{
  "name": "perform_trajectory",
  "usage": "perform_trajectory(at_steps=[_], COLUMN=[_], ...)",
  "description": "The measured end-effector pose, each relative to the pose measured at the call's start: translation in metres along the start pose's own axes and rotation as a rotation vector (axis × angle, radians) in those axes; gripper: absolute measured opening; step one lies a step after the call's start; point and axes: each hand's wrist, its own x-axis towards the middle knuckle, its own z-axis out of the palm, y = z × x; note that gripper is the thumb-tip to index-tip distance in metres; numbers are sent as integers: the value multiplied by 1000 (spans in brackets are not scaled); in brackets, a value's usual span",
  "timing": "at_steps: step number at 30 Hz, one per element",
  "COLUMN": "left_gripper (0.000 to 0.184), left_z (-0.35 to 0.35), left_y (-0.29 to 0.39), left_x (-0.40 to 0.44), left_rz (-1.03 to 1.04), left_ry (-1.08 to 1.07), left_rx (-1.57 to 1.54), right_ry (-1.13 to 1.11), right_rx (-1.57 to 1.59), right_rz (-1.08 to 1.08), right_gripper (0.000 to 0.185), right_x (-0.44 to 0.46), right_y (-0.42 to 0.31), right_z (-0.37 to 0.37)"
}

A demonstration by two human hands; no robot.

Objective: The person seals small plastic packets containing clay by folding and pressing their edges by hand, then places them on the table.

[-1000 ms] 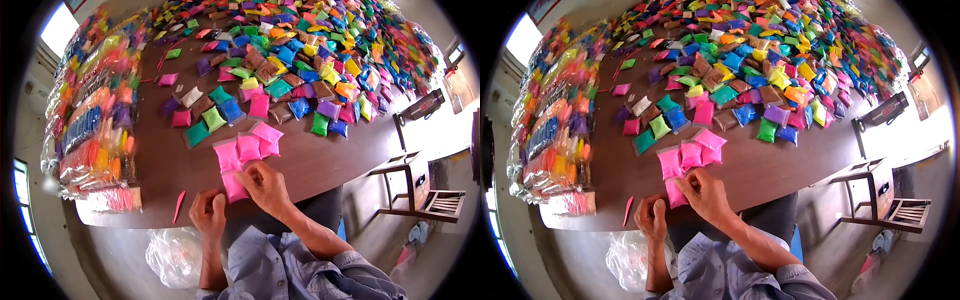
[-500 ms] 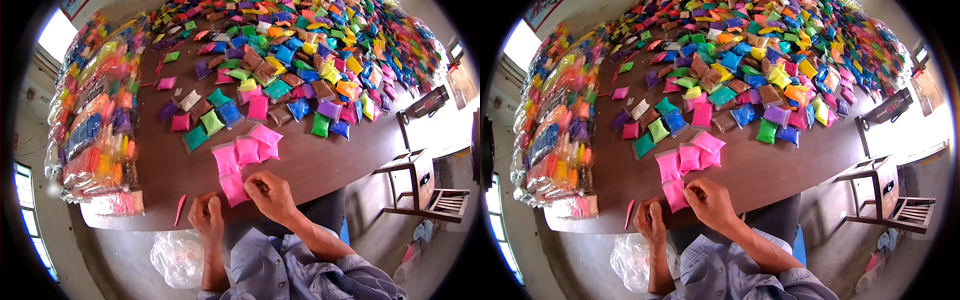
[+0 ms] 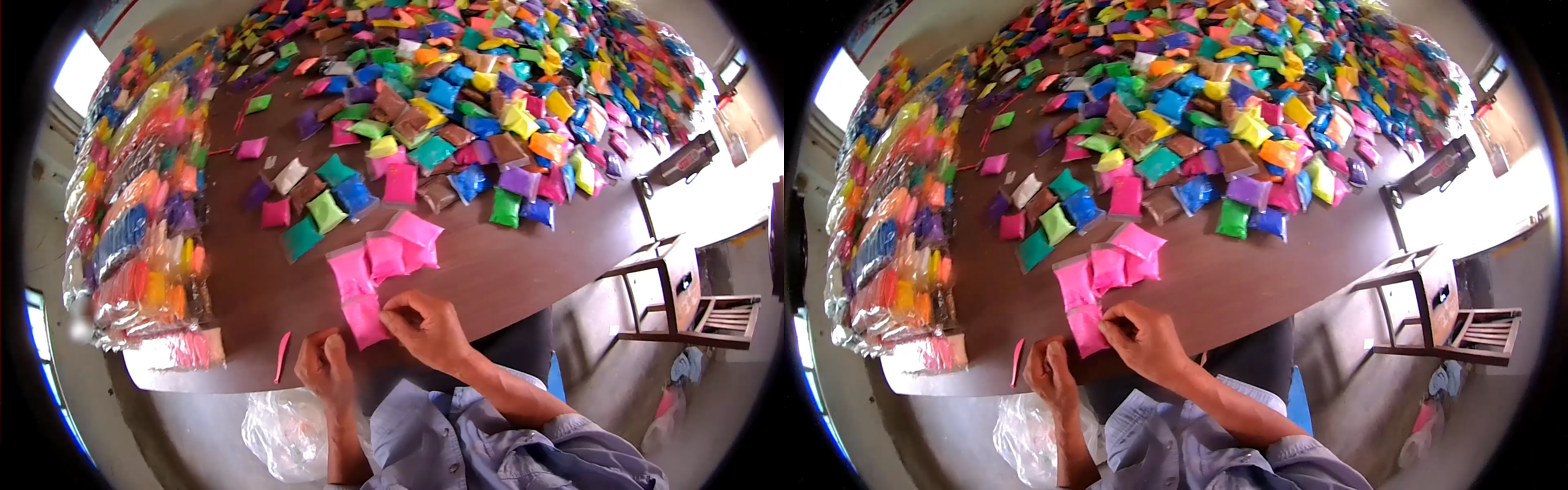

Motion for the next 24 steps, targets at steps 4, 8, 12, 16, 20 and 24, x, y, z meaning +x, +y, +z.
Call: perform_trajectory(at_steps=[4,8,12,16,20,24], left_gripper=[19,21,35,35,32,36], left_z=[1,2,1,3,5,4], left_y=[-2,3,5,7,0,-8], left_x=[0,1,0,0,0,-2], left_rz=[27,58,3,7,14,-24], left_ry=[7,12,-33,-10,34,45], left_rx=[-14,-12,-1,1,0,12], right_ry=[18,148,401,495,586,677], right_rx=[75,-59,-323,-431,-624,-646], right_rz=[39,-68,-249,-331,-249,-217], right_gripper=[13,14,9,8,8,9], right_x=[-4,-3,21,33,27,26], right_y=[-4,-11,2,0,-1,10], right_z=[-11,-45,-102,-148,-173,-201])
